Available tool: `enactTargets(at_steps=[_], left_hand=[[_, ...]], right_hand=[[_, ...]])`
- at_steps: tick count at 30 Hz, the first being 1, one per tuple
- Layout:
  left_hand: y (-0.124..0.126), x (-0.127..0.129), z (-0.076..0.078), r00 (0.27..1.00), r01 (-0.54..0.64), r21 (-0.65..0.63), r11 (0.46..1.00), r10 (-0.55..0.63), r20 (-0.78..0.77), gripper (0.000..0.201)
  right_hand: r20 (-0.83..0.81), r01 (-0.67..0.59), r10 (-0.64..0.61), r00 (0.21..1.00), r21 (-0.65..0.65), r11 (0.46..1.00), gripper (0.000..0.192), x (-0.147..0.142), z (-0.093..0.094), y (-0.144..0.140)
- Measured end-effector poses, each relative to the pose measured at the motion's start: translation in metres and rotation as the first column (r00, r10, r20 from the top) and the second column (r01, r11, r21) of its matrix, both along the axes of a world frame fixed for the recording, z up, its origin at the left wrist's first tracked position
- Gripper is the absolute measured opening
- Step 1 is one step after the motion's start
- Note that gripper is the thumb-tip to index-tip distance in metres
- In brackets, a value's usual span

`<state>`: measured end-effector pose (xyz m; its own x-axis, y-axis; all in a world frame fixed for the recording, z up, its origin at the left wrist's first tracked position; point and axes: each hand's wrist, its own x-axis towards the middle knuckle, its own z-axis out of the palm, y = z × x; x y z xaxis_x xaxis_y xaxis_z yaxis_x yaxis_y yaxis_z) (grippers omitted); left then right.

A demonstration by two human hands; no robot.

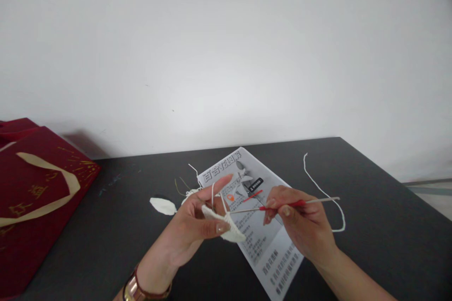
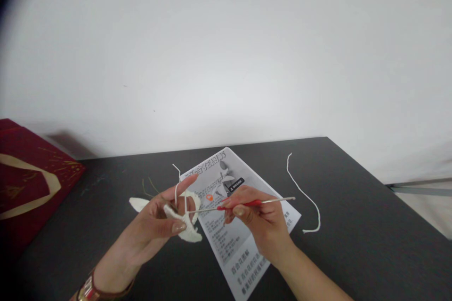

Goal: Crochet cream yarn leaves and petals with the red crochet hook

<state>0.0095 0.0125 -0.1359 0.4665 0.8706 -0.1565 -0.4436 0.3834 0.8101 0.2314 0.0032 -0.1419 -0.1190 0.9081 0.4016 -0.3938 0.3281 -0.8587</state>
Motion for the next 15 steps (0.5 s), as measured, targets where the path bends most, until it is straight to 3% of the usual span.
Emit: enactTargets(at_steps=[8,15], left_hand=[[0.001,-0.002,0.001,0.999,0.047,-0.016,0.999,-0.046,0.015,0.067],[0.003,-0.004,0.001,1.000,0.029,0.005,1.000,-0.029,-0.011,0.068]], right_hand=[[0.035,-0.033,0.033,0.999,0.003,0.999,0.010,0.006,0.005,0.003],[-0.082,0.000,-0.009,0.997,-0.112,0.994,0.009,0.011,0.008,0.007]])
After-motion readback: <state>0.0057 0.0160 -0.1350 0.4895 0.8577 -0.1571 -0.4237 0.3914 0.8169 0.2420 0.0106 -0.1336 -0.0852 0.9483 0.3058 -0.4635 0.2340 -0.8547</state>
